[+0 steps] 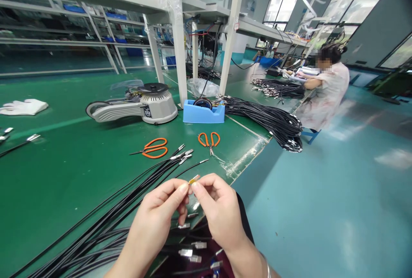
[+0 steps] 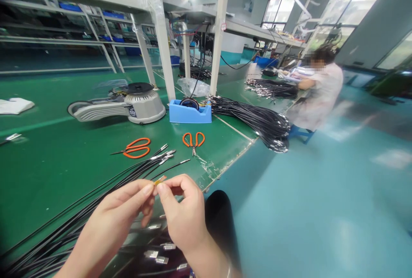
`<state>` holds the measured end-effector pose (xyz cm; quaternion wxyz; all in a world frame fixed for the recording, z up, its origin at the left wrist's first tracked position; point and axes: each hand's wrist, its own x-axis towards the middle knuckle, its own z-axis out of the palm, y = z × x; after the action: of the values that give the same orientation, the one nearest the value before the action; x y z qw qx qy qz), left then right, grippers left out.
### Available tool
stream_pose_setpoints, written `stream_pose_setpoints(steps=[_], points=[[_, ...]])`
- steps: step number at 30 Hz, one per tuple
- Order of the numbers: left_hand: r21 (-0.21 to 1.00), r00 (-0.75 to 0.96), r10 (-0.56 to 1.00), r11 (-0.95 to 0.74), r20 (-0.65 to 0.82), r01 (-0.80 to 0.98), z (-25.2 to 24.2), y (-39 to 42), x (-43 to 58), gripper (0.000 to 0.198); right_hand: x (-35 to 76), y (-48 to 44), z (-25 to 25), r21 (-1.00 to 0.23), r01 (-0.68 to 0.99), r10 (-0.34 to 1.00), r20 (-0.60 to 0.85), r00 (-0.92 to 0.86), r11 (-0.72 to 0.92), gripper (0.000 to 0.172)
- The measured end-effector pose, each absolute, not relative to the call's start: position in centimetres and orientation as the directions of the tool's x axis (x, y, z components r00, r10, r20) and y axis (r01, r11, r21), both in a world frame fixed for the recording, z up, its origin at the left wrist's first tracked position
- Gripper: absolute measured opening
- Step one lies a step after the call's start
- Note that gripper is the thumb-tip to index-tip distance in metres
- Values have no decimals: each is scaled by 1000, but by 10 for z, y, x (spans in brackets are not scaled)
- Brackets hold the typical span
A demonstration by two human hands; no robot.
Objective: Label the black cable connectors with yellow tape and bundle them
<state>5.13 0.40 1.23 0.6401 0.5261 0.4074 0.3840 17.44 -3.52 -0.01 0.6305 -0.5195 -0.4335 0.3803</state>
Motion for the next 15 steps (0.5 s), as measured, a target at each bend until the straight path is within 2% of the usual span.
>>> stream_pose_setpoints(steps=[7, 11, 15], points=[[919, 551, 815, 340, -180, -202, 12, 9, 42, 26, 182, -35, 2, -974, 57, 933, 226, 281, 219, 12], [831, 690, 677, 518, -255, -201, 18, 12, 38, 26, 191, -34, -1, -918, 140, 903, 392, 176, 371, 10], [759, 792, 546, 628, -272, -172, 17, 14, 36, 23, 205, -31, -2, -788, 250, 807, 589, 41, 562, 6]])
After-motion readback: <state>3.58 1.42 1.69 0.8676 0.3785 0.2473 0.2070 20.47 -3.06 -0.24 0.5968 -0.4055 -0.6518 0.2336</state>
